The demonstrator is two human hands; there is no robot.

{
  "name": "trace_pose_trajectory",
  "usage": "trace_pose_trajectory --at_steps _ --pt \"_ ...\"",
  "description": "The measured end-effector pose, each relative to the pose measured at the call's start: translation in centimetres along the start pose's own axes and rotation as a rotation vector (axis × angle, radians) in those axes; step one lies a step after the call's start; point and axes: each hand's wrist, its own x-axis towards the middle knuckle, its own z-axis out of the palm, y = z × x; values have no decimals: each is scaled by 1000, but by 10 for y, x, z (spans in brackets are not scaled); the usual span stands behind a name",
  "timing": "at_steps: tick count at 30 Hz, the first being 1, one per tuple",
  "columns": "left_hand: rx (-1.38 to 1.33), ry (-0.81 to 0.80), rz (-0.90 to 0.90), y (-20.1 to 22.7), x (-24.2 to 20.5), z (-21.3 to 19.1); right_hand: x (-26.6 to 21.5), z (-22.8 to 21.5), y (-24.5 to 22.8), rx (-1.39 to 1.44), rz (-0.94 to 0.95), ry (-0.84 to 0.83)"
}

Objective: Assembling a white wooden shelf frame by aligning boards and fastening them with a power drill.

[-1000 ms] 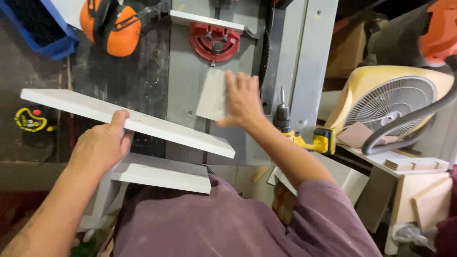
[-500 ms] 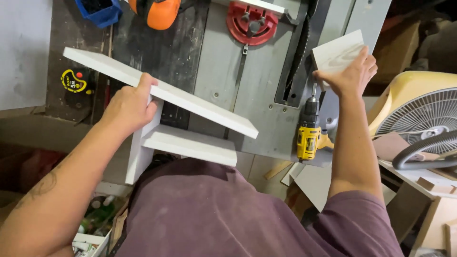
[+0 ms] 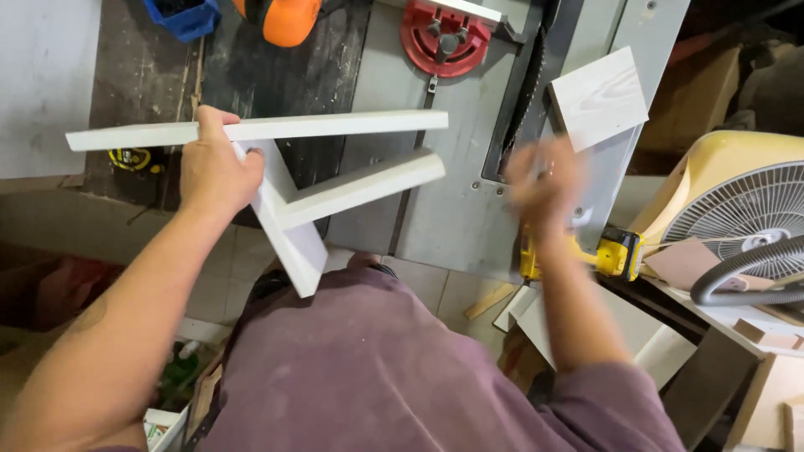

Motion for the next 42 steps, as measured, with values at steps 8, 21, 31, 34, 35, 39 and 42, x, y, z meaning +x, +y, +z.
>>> trace_pose_trajectory --at_steps 8,21,31,34,35,39,42 --pt "-41 70 -83 11 -2 8 -93 -42 -249 667 -167 -702" --pt "-61 75 38 13 5 9 75 18 -120 440 -34 21" --pt "-241 -44 142 -10 18 -3 165 115 -90 202 184 -517" --pt "-270 -53 219 -21 25 3 164 119 -93 97 223 -440" --pt "-271 -62 242 -24 27 3 165 118 -96 37 313 -422" --pt "-237 -196 280 -35 27 -29 97 17 -190 266 -26 106" --pt "299 -132 490 -64 40 -47 -4 -22 -246 130 -48 102"
